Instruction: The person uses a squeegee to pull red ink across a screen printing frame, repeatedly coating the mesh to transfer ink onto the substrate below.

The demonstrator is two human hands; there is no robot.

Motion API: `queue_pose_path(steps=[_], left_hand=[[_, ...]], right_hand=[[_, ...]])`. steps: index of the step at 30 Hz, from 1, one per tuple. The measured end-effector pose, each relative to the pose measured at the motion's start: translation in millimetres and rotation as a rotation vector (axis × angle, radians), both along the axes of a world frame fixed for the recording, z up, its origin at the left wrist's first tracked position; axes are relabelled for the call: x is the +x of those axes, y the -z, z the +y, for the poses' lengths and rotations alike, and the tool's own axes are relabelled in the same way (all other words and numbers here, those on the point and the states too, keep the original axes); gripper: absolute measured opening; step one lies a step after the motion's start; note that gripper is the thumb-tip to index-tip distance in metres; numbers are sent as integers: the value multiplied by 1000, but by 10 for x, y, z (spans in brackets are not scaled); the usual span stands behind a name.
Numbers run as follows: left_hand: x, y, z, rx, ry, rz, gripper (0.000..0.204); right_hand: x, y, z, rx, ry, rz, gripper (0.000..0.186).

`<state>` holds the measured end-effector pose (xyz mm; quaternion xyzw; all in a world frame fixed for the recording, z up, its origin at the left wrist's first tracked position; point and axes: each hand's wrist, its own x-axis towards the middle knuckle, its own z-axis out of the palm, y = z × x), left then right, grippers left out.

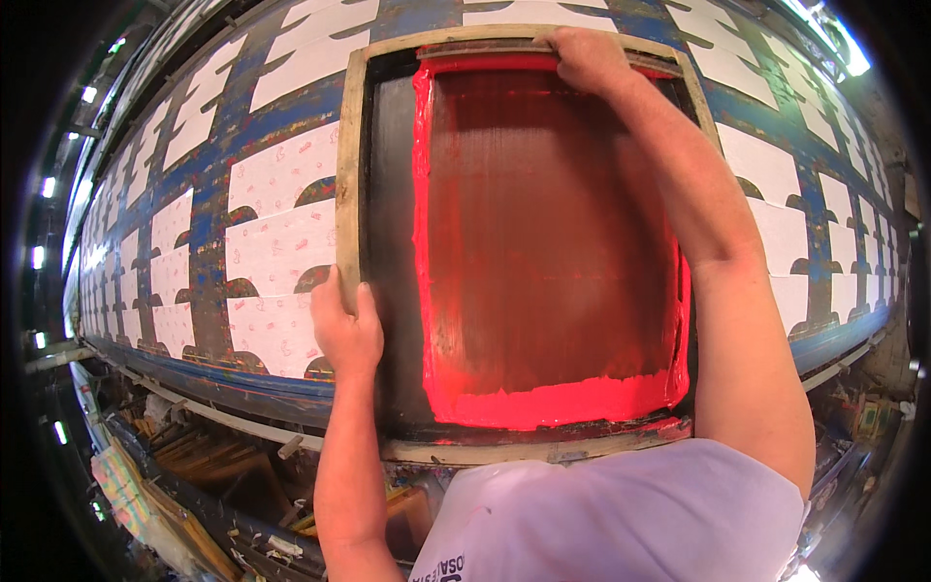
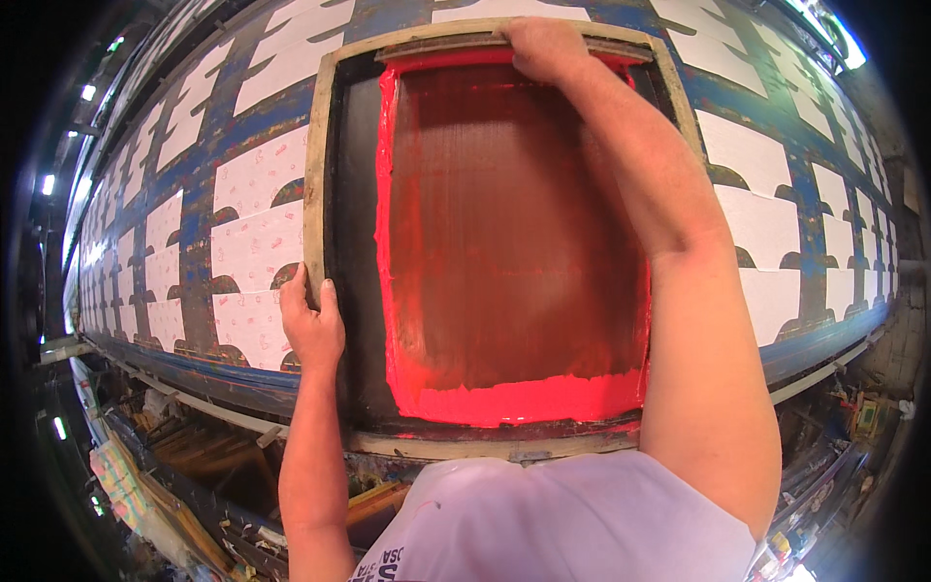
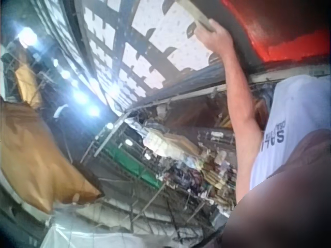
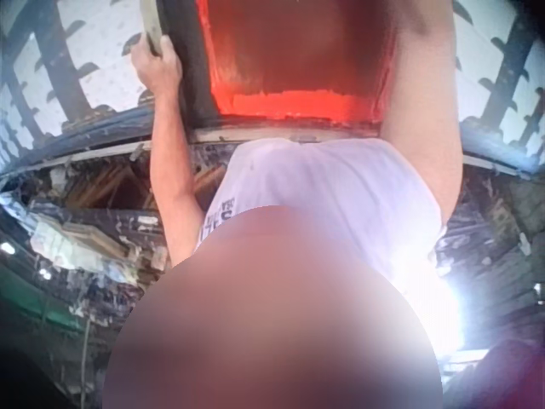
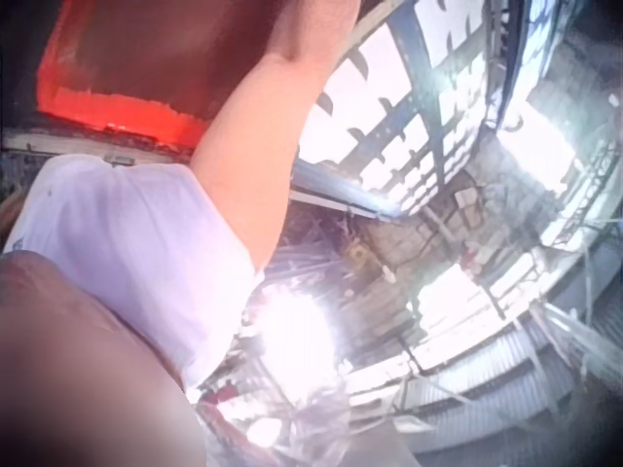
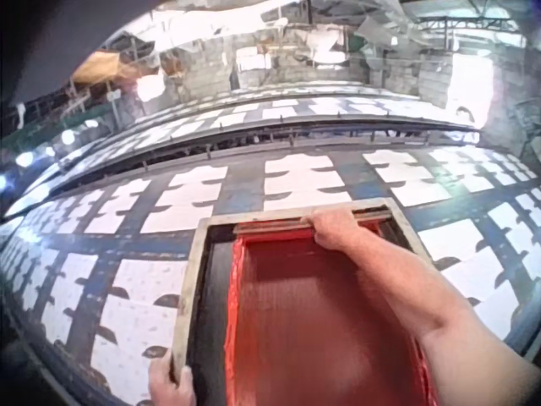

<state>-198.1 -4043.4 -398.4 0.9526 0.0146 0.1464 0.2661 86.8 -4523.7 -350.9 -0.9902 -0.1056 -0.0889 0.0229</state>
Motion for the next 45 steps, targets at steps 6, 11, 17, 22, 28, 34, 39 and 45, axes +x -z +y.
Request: queue_pose_path(steps=[6,11,17,22,28,34,39,45], left_hand=[[8,2,18,11,24,3,54],[19,29,34,40,38,-31,53],[28,81,67,57,32,-65,53],[40,59,77,64,-5,-10,55],[31,-7,81,55,-38,51,62],[21,-98,73,126,-90,218,66],[27,-85,69,132,-95,223,66],[80,-27,60,185,-126,185,68]], right_hand=[[208,-44,-91,-122,-21,36,53],[73,-312,-49,37,-85,268,39],[-980,-335,236,21,-104,277,36],[-2376,-443,582,2,-100,301,36],[-3911,-485,1046,43,-62,321,47],[-5080,-467,1353,72,-68,317,48],[-5470,-318,1398,90,-136,136,44],[-5741,-196,1269,229,-244,74,61]])
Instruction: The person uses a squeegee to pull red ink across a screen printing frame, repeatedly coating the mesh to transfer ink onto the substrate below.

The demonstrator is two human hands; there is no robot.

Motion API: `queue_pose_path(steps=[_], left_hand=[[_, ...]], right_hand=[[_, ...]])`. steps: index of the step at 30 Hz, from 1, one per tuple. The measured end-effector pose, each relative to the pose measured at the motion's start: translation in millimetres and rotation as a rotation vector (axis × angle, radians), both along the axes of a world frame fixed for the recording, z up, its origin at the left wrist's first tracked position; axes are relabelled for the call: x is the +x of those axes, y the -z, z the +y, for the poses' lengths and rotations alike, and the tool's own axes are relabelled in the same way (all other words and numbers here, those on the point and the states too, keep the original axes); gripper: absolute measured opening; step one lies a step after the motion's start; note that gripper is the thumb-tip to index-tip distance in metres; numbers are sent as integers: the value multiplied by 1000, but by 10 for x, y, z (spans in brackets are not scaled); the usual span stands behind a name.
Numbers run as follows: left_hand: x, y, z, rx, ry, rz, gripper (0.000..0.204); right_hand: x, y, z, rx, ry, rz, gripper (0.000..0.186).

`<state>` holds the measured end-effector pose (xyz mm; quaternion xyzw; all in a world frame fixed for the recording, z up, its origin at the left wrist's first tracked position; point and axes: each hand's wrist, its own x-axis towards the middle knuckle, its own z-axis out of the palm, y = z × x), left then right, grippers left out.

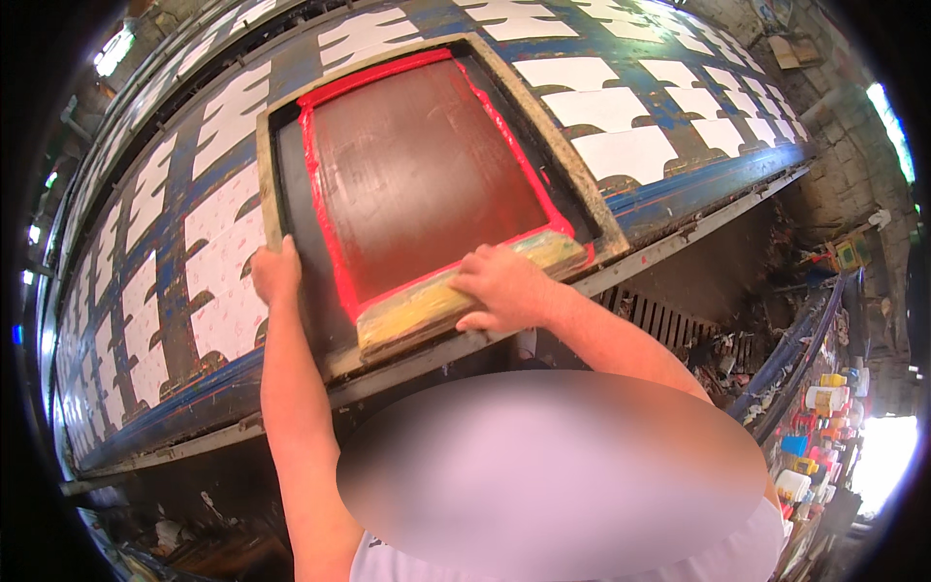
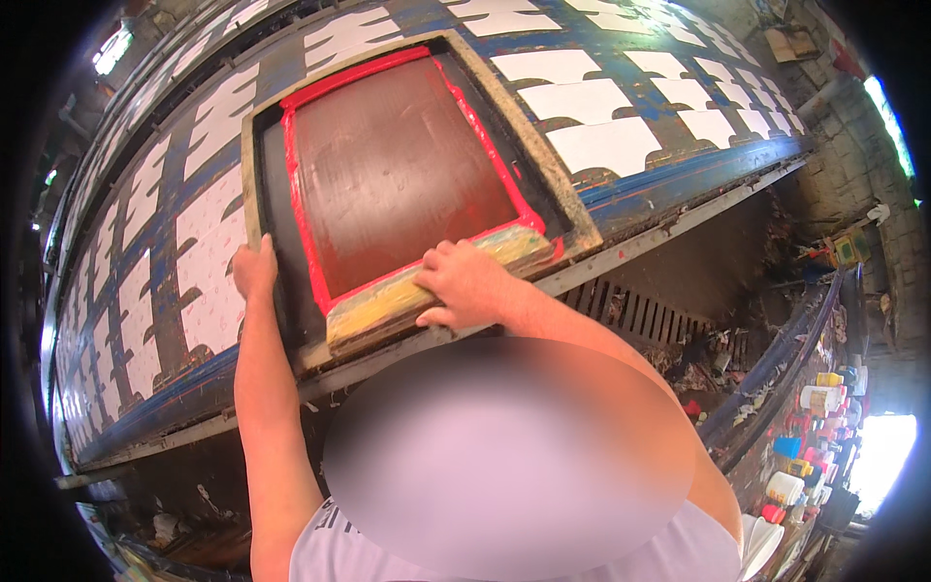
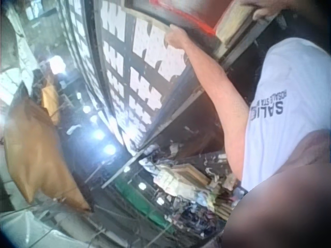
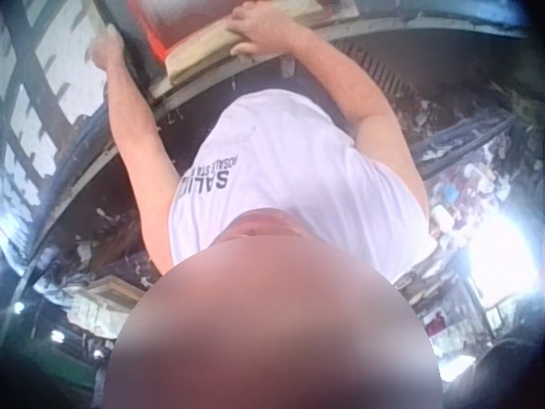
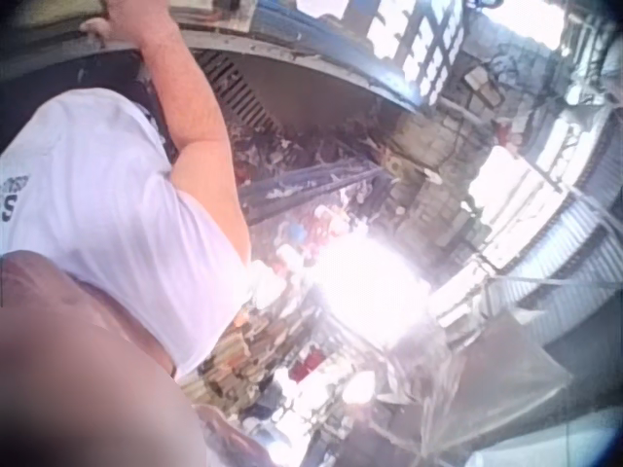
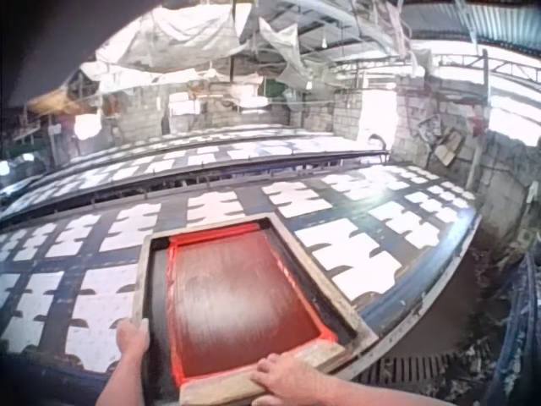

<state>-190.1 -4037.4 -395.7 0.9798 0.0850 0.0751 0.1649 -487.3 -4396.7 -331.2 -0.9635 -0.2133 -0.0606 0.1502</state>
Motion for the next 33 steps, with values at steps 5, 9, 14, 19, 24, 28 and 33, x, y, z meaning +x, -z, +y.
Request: queue_pose_path(steps=[5,9,14,19,24,28,33], left_hand=[[-2,-60,-50,17,-34,59,68],[-8,-52,-117,60,-52,-21,63],[37,17,-89,37,-34,-40,58],[82,21,-30,-13,-46,26,56],[79,46,32,-83,-20,29,51],[98,108,115,-123,0,-9,50],[161,2,159,-234,56,25,42]], right_hand=[[106,10,-879,203,98,-75,45],[278,98,-1817,110,511,-230,52],[586,322,-2392,168,818,23,75],[733,449,-2432,284,859,41,76],[781,426,-2397,304,851,-14,69],[794,255,-2359,373,891,0,53],[755,-70,-2466,347,789,-85,43]])
